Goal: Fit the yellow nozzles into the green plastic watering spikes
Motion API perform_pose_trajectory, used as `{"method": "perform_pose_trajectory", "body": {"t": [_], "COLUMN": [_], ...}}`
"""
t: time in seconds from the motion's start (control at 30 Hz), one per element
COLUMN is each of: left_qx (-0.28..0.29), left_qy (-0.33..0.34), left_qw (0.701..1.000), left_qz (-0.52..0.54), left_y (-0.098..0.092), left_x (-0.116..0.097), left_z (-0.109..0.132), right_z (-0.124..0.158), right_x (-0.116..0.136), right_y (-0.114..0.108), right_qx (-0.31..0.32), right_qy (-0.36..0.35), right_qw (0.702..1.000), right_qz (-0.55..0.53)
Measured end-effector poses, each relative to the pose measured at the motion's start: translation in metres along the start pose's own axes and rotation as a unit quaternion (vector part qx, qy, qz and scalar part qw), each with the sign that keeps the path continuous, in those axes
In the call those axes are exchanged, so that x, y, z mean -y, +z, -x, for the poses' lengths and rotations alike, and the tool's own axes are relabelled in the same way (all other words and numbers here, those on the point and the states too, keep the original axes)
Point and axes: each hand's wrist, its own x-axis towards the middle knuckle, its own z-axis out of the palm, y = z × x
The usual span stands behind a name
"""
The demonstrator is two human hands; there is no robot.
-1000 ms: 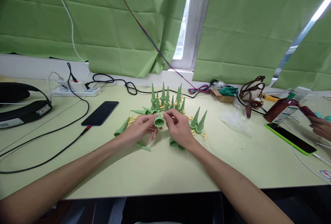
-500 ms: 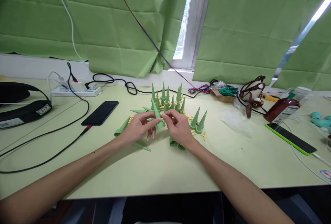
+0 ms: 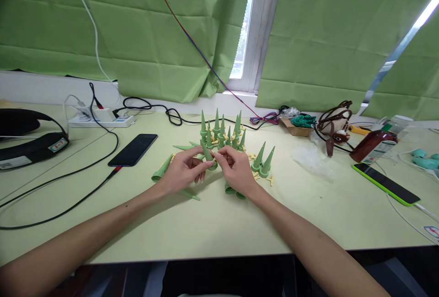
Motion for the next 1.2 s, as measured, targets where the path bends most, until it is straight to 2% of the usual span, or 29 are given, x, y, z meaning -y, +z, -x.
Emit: {"method": "perform_pose_trajectory", "body": {"t": [0.2, 0.4, 0.53, 0.67, 0.77, 1.0, 1.2], "left_qx": [-0.032, -0.066, -0.065, -0.051, -0.051, -0.077, -0.100], "left_qy": [0.079, 0.180, 0.254, 0.287, 0.277, 0.198, 0.092], "left_qw": [0.993, 0.966, 0.940, 0.927, 0.932, 0.960, 0.983], "left_qz": [-0.086, -0.175, -0.217, -0.236, -0.229, -0.183, -0.126], "left_y": [0.002, 0.004, 0.003, 0.002, 0.003, 0.005, 0.005], "left_x": [0.004, 0.009, 0.014, 0.017, 0.017, 0.013, 0.008], "left_z": [0.002, 0.002, 0.000, 0.000, 0.000, -0.001, -0.001], "right_z": [0.000, 0.000, 0.001, 0.001, 0.000, 0.001, -0.001], "right_x": [0.000, 0.001, 0.000, -0.002, -0.002, 0.002, 0.003], "right_y": [0.000, 0.000, 0.000, -0.001, -0.001, 0.000, -0.001], "right_qx": [-0.001, 0.000, 0.006, 0.008, 0.005, -0.021, -0.058], "right_qy": [-0.002, 0.003, 0.011, 0.015, 0.017, 0.021, 0.031], "right_qw": [1.000, 1.000, 1.000, 1.000, 1.000, 0.999, 0.997], "right_qz": [0.004, 0.001, 0.000, 0.002, 0.004, -0.019, -0.048]}}
